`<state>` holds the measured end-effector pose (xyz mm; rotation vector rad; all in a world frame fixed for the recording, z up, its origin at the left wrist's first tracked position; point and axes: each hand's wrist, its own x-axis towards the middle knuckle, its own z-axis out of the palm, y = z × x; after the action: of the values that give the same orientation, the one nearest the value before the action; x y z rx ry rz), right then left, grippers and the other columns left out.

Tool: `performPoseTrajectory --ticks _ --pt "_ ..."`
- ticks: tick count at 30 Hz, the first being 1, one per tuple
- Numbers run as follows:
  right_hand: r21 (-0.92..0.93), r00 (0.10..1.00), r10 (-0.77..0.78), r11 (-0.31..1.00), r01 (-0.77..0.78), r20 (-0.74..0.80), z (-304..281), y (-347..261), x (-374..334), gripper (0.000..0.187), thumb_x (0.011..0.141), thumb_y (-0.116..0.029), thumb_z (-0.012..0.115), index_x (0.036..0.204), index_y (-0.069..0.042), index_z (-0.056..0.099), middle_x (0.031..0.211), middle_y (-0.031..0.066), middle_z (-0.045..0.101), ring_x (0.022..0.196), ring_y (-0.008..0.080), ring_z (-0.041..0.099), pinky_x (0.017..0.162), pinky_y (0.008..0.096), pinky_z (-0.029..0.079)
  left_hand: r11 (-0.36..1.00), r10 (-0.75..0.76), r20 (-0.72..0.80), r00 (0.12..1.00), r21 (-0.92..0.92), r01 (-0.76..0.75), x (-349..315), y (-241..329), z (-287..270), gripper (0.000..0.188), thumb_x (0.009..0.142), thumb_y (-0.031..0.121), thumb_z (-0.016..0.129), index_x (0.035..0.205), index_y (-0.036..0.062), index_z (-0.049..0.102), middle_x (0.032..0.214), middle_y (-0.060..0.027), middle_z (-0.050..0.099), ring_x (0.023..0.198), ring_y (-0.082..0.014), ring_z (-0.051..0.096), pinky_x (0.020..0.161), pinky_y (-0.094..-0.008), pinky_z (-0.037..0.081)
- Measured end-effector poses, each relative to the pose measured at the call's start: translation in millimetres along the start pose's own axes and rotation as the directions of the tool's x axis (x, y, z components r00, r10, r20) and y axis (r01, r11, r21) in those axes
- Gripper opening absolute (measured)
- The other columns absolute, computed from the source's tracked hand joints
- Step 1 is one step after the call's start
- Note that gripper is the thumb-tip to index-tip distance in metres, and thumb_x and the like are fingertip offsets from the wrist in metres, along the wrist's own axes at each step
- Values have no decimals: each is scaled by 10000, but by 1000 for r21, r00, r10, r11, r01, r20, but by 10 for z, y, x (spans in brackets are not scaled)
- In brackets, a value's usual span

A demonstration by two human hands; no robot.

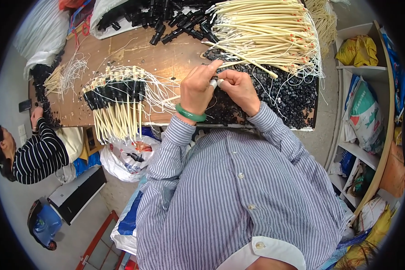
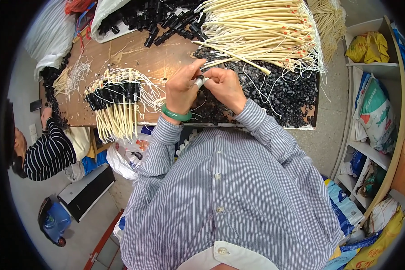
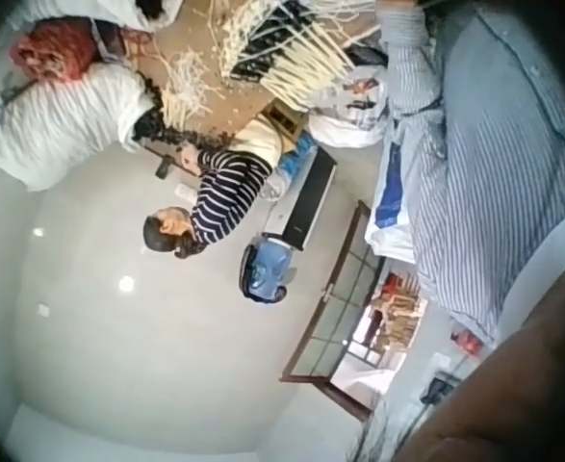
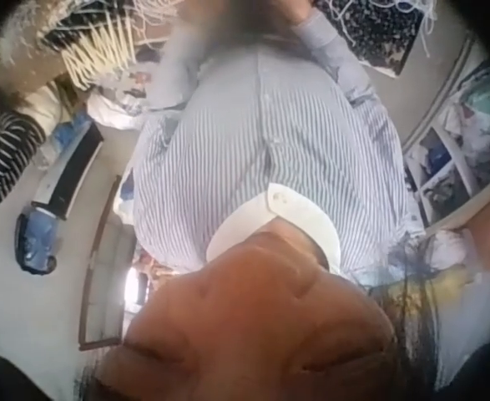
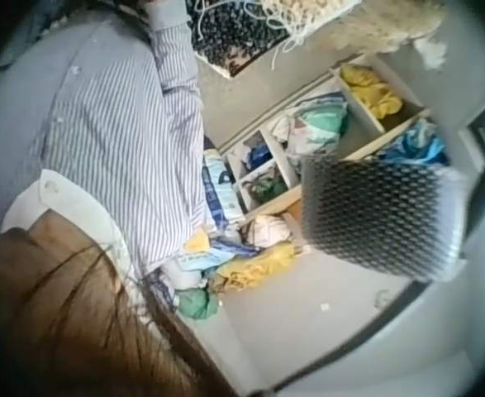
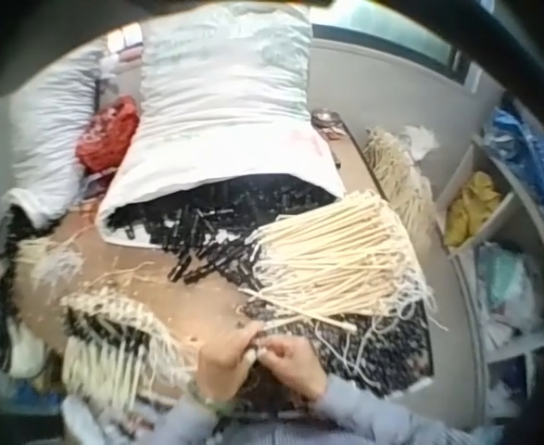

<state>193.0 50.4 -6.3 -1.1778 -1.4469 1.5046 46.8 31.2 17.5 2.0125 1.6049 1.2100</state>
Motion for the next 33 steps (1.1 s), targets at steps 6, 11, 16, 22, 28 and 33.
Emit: performPoseTrajectory --ticks 6,11,16,22,28,33 --pt "306 999 42 951 -37 -9 82 -46 -63 76 793 -52 610 787 -27 681 545 -42 521 466 44 365 429 193 279 990 -123 27 992 -62 124 -54 3 -80 474 635 -93 656 1058 120 678 751 12 624 611 -97 524 540 -214 438" --pt "-298 982 -186 937 182 15 81 -165 -162 80 820 -51 605 806 -20 677 595 -40 550 486 30 364 443 167 269 817 -426 242 872 -310 486 -252 -213 -126 402 631 -74 666 995 94 693 733 7 641 587 -82 525 533 -202 428" --pt "109 998 39 993 -44 54 60 -184 -192 71 807 -41 622 836 -31 685 596 -33 561 463 49 372 431 178 281 911 -346 23 938 -230 342 -303 -185 -123 353 642 -55 663 962 85 713 721 0 659 579 -69 524 537 -198 429" --pt "399 995 63 913 -91 83 -25 -335 -219 94 792 -39 662 882 -38 690 571 -44 538 450 54 382 419 189 290 971 -150 265 953 -142 193 -207 -69 -298 304 657 -24 647 936 75 717 741 -19 681 563 -75 524 510 -191 418" --pt "-441 909 -373 795 417 187 67 -244 -217 226 777 -48 689 1003 -57 689 560 -49 516 449 50 390 410 197 295 955 -273 286 919 -38 296 -257 -98 -454 329 647 -13 638 955 76 714 762 -28 693 556 -95 541 494 -205 421" --pt "-138 981 -29 989 56 193 250 -304 -201 293 780 -28 687 1070 -71 682 577 -53 519 468 44 380 422 190 287 974 -79 209 975 225 30 -326 37 -670 348 643 -24 636 969 74 712 756 -31 694 556 -101 559 484 -218 425"
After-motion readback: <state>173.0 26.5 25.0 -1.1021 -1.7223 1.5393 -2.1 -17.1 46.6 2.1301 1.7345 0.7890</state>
